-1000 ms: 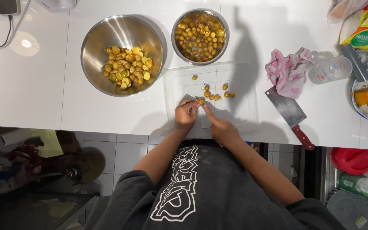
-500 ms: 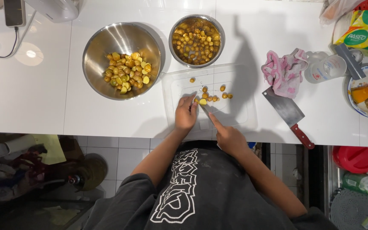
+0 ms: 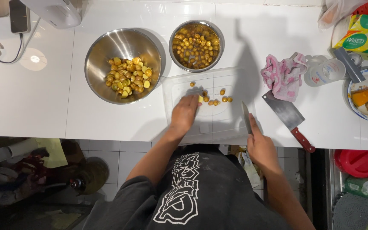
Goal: Slicing small yellow ingredients in half on a cutting board as part of preparing spring rolls.
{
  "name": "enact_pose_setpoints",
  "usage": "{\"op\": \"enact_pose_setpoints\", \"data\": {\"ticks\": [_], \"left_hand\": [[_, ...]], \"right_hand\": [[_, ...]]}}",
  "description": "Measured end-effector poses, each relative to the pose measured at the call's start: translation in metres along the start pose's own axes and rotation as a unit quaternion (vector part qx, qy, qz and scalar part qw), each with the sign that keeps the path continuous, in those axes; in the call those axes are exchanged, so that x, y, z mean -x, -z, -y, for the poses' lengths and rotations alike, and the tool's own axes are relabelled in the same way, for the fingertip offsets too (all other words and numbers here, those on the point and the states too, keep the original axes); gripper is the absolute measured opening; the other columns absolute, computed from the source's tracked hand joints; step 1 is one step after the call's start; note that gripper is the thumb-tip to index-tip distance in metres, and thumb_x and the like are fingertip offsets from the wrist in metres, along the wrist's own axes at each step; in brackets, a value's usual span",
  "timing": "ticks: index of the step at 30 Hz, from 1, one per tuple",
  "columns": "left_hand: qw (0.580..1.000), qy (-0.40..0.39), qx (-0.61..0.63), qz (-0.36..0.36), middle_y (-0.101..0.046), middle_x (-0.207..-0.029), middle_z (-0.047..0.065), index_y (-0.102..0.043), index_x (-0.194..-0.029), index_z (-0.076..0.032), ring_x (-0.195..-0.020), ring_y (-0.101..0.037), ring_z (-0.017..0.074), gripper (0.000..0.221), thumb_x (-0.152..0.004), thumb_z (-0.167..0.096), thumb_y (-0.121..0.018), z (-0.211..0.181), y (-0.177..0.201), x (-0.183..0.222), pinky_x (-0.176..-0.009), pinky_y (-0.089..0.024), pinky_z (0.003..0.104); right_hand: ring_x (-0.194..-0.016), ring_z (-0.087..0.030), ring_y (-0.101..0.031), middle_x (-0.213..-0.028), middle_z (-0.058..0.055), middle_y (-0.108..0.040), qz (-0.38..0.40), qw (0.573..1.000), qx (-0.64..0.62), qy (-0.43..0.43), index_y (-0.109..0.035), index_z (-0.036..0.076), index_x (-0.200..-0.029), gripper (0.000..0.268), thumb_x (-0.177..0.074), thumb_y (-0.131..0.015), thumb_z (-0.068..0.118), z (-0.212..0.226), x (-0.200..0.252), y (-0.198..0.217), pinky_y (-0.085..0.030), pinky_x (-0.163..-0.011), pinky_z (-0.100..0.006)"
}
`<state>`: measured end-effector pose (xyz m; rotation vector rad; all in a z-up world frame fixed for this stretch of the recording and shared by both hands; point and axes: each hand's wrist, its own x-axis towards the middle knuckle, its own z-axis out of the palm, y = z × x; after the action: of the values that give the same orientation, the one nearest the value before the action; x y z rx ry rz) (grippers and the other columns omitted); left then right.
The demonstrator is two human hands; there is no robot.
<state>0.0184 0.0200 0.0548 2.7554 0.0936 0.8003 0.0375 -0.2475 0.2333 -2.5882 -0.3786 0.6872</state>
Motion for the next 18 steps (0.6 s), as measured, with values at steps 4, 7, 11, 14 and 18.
{"op": "enact_pose_setpoints", "data": {"ticks": [4,7,11,14,18], "left_hand": [[0.988,0.056,-0.053,-0.131,-0.071,-0.103,0.017,-0.072,-0.118,-0.002,-0.093,-0.069,0.0310,0.026,-0.098,-0.019,-0.073,0.048,0.103,-0.037,-0.086,-0.057,0.035],[0.969,0.096,-0.118,-0.193,-0.070,-0.109,0.014,-0.072,-0.123,-0.005,-0.099,-0.069,0.0312,0.030,-0.095,-0.013,-0.079,0.094,0.147,-0.045,-0.088,-0.057,0.036],[0.962,0.203,-0.175,-0.051,-0.062,-0.133,0.021,-0.067,-0.136,-0.005,-0.124,-0.056,0.0449,0.044,-0.094,-0.009,-0.080,0.091,0.154,-0.054,-0.103,-0.052,0.051],[0.987,0.110,-0.103,-0.054,-0.065,-0.127,0.020,-0.069,-0.132,-0.006,-0.121,-0.058,0.0413,0.042,-0.091,-0.014,-0.081,0.060,0.102,-0.048,-0.103,-0.049,0.048],[0.986,0.004,0.103,0.135,-0.062,-0.140,0.014,-0.066,-0.137,-0.013,-0.130,-0.054,0.0347,0.053,-0.086,-0.012,-0.079,-0.009,0.071,-0.061,-0.110,-0.046,0.041]], "right_hand": [[-0.088,-0.058,-0.068,-0.099,-0.043,-0.068,-0.034,0.998,-0.030,-0.038,-0.027,0.025,-0.165,0.070,-0.098,-0.041,0.011,-0.011,0.004,0.007,-0.055,-0.069,-0.060],[-0.088,-0.058,-0.067,-0.099,-0.044,-0.067,-0.058,0.997,-0.039,-0.038,-0.028,0.024,-0.166,0.070,-0.099,-0.041,0.008,-0.023,0.005,0.008,-0.055,-0.069,-0.060],[-0.085,-0.060,-0.067,-0.098,-0.045,-0.066,-0.076,0.996,-0.046,-0.026,-0.029,0.020,-0.166,0.069,-0.100,-0.041,0.008,-0.025,0.004,0.009,-0.055,-0.065,-0.059],[-0.081,-0.058,-0.068,-0.093,-0.043,-0.067,-0.070,0.997,-0.040,-0.007,-0.028,0.020,-0.166,0.069,-0.100,-0.041,0.008,-0.032,-0.001,0.004,-0.054,-0.060,-0.056],[-0.081,-0.057,-0.068,-0.093,-0.042,-0.068,-0.063,0.997,-0.037,0.022,-0.027,0.019,-0.166,0.068,-0.100,-0.041,0.011,-0.005,0.005,0.012,-0.054,-0.055,-0.056]]}}
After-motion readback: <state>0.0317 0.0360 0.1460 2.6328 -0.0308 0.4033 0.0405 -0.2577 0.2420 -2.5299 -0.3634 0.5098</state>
